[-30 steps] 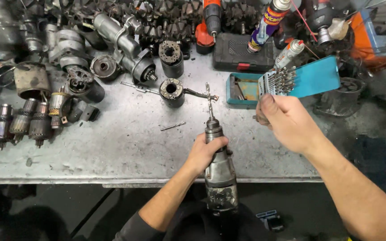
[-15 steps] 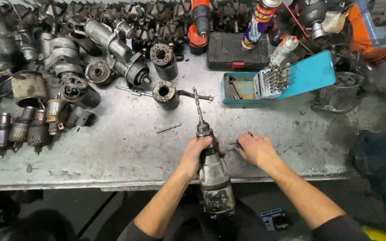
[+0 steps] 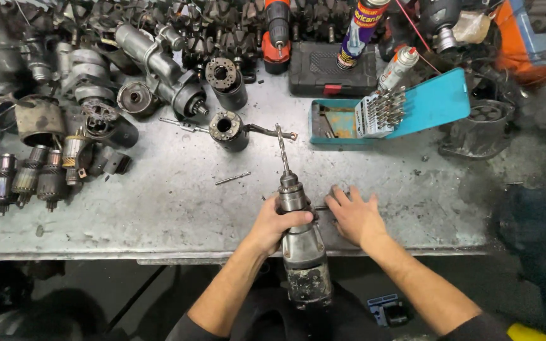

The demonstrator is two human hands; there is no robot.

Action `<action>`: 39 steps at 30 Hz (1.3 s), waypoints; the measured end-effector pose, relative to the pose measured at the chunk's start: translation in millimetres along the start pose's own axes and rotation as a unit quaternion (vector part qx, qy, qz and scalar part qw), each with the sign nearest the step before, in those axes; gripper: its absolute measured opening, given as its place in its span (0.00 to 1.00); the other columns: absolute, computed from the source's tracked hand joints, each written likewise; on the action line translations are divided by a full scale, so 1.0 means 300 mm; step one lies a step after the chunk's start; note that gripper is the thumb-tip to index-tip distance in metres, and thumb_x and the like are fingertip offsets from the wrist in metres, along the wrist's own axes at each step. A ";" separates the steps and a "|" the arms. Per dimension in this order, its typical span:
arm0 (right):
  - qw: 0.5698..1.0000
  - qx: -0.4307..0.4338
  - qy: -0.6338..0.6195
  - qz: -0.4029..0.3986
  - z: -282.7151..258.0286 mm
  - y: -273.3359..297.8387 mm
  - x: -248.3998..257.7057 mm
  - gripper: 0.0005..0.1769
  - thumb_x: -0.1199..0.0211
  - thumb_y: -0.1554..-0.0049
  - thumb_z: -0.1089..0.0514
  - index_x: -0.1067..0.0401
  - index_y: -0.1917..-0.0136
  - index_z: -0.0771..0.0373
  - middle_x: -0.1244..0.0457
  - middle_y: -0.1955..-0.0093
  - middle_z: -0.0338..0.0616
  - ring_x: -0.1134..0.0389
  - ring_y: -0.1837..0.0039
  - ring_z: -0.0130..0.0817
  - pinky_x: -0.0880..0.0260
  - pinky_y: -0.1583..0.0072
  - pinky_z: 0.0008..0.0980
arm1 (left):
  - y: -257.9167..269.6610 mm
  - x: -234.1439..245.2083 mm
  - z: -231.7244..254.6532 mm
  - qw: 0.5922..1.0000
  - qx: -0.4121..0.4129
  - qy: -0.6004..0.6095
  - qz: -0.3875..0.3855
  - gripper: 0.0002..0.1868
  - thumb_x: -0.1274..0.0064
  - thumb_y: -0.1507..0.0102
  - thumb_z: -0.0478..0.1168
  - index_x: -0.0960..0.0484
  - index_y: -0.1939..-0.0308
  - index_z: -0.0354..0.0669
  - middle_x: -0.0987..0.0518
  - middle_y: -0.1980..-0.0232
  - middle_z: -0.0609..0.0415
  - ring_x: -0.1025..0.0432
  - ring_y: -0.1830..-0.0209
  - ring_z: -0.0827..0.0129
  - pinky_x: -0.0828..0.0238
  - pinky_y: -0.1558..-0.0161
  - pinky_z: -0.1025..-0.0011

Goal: The person uses a manual press tool to compress a cylindrical mechanical component on a workbench. They then move to a different area and use a power drill to remove a drill bit and insert a new one into the chuck.

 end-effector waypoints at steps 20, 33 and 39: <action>0.413 0.114 -0.903 -0.023 -0.299 0.190 -0.151 0.64 0.18 0.62 0.29 0.40 0.28 0.70 0.34 0.36 0.46 0.32 0.34 0.35 0.32 0.31 0.39 | 0.151 -0.110 0.199 0.997 -0.036 -0.051 0.044 0.26 0.31 0.50 0.33 0.18 0.47 0.36 0.14 0.54 0.52 0.21 0.56 0.71 0.22 0.50 0.68; 0.430 0.122 -0.894 -0.028 -0.290 0.125 -0.184 0.63 0.21 0.59 0.27 0.37 0.27 0.72 0.33 0.37 0.47 0.31 0.36 0.36 0.29 0.33 0.38 | 0.119 -0.063 0.225 0.998 -0.010 -0.051 0.022 0.36 0.28 0.54 0.37 0.20 0.42 0.33 0.15 0.47 0.48 0.21 0.52 0.68 0.23 0.46 0.67; 0.281 0.151 -0.937 -0.140 -0.346 0.125 0.018 0.68 0.21 0.62 0.33 0.53 0.22 0.65 0.34 0.39 0.53 0.29 0.39 0.47 0.26 0.38 0.46 | 0.086 -0.082 0.243 0.985 -0.041 -0.018 -0.165 0.51 0.25 0.56 0.42 0.29 0.31 0.29 0.19 0.37 0.39 0.23 0.39 0.58 0.28 0.35 0.60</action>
Point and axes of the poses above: each hand's wrist, its own y-axis away from the middle knuckle, its own x-axis out of the back of the hand, z = x × y, the point moved 10 cm from there along -y, towards the middle knuckle
